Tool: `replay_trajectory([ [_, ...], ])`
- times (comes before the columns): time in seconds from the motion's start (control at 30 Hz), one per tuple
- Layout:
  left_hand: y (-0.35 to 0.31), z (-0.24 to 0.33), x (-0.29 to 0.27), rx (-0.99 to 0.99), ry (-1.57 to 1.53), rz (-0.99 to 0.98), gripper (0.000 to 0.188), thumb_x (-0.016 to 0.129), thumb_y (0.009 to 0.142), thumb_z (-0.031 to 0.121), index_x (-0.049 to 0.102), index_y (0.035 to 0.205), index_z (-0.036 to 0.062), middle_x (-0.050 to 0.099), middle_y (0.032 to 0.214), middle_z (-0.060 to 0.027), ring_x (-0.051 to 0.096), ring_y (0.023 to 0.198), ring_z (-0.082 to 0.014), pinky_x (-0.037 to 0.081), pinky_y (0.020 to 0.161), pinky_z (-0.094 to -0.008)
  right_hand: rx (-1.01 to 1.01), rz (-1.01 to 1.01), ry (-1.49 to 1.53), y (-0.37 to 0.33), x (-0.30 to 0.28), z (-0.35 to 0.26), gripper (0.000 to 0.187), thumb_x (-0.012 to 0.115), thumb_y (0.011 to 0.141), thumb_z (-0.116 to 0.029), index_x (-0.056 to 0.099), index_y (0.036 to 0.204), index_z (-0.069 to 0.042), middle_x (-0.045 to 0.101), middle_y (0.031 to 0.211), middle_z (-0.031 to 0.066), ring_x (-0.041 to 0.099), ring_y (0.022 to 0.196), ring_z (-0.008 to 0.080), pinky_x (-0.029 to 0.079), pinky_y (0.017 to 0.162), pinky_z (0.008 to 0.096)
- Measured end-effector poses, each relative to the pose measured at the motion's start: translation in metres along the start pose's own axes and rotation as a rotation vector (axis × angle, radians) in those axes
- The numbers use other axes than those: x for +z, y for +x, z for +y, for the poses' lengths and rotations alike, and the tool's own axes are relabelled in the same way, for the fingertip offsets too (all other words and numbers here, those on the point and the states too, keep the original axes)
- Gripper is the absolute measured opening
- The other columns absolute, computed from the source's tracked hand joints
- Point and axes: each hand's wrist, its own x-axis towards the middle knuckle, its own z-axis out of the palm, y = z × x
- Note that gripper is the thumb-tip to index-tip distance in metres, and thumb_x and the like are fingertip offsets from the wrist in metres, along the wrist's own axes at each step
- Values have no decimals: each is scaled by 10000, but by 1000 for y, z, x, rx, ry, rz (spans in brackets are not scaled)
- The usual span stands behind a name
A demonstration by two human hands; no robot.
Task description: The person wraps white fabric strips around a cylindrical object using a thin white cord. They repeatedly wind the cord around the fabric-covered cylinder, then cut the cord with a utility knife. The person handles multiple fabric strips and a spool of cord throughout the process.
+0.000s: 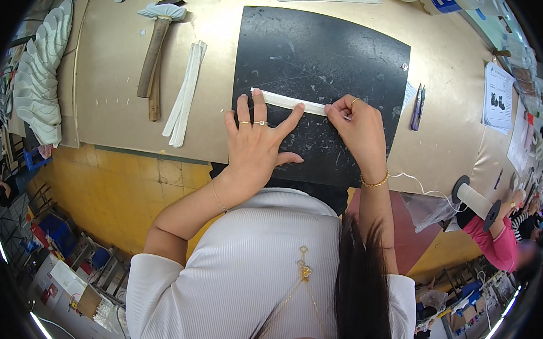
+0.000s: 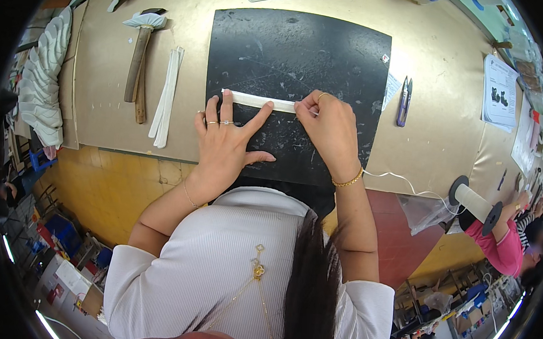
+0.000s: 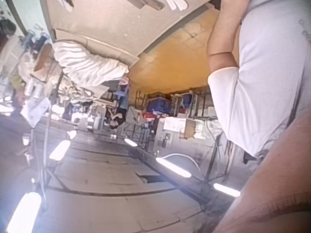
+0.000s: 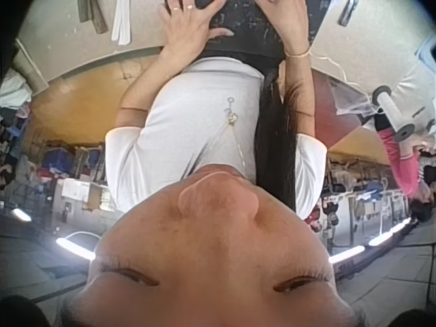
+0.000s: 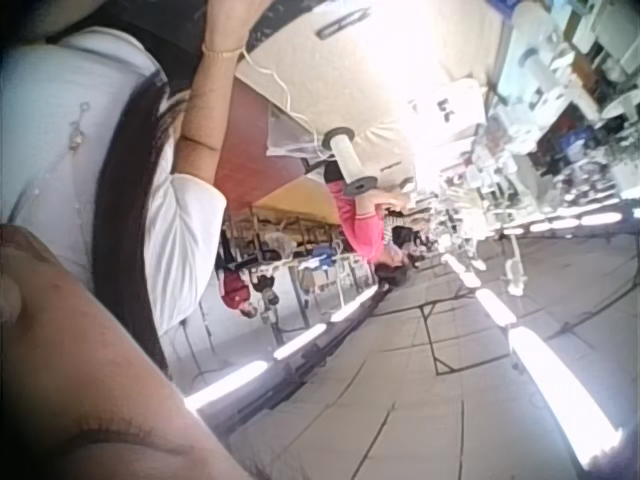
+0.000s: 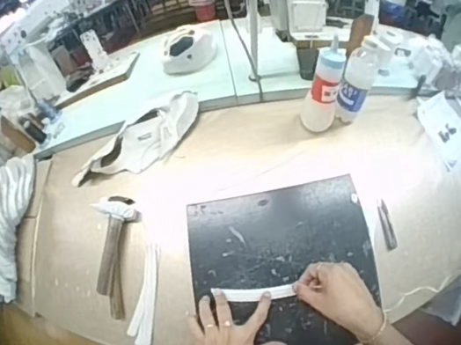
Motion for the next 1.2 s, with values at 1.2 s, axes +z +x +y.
replay_trajectory([
  [1.2, 21, 25, 28, 234, -102, 247, 688, 785, 818, 397, 576, 1362, 31, 584, 1301, -104, 504, 1274, -267, 344, 1066, -490, -25, 5, -66, 2, -12, 5, 234, 754, 863, -223, 729, 869, 10, 700, 726, 136, 682, 660, 228, 524, 651, 338],
])
